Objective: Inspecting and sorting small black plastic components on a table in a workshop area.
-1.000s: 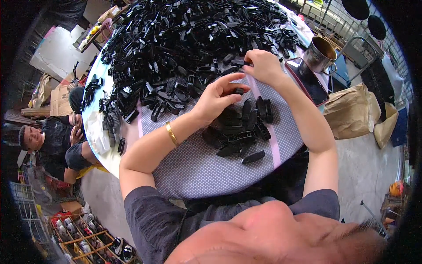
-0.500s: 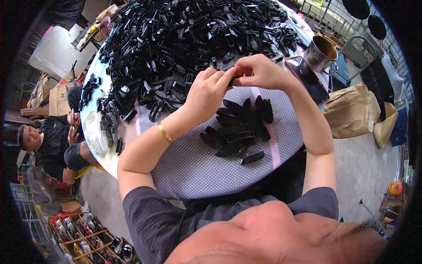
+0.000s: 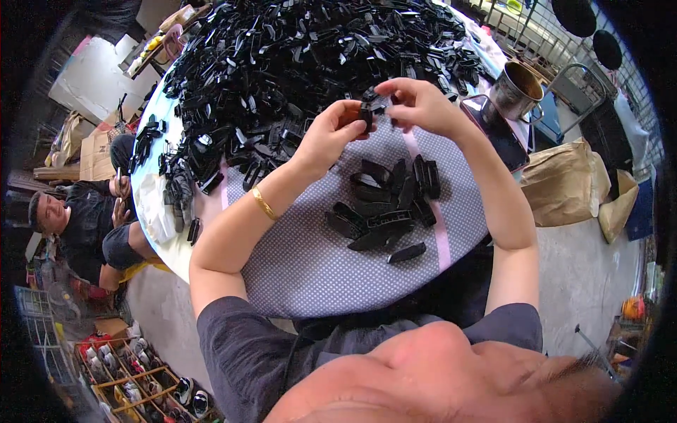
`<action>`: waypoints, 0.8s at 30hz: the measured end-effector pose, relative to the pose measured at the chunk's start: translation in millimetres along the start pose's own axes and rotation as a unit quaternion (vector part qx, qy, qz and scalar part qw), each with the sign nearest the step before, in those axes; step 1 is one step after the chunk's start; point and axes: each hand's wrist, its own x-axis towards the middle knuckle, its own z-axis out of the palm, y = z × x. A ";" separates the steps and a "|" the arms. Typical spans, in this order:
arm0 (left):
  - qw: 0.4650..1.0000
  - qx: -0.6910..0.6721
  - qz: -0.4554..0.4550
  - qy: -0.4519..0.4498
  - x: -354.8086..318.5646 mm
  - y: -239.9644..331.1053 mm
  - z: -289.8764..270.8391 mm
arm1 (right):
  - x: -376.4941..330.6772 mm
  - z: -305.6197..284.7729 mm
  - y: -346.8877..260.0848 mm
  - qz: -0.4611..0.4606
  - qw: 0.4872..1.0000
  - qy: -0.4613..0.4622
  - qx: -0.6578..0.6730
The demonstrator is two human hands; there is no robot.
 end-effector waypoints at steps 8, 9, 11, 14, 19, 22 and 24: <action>0.996 -0.074 -0.003 0.039 -1.6 6.1 6.2 | -3.0 23.6 -12.6 -0.070 0.957 0.115 0.257; 0.996 -0.073 -0.003 0.041 -1.0 3.9 5.1 | -2.2 26.5 -8.7 -0.088 0.963 0.105 0.232; 0.996 -0.080 0.034 0.038 0.2 -0.5 2.9 | -5.9 32.7 -11.5 -0.154 0.974 0.120 0.115; 0.996 -0.067 0.036 0.049 -2.4 2.0 2.1 | -5.0 33.8 -11.7 -0.245 0.958 0.148 -0.033; 0.993 -0.073 0.033 0.087 -1.1 5.0 -0.3 | -6.5 39.0 -14.2 -0.113 0.977 0.173 0.041; 0.993 -0.063 0.030 0.092 -1.0 5.7 -2.3 | -5.9 41.0 -12.6 -0.152 0.972 0.180 0.015; 0.994 -0.057 0.028 0.093 -1.9 7.9 -2.2 | -6.4 40.1 -13.7 -0.146 0.974 0.173 0.027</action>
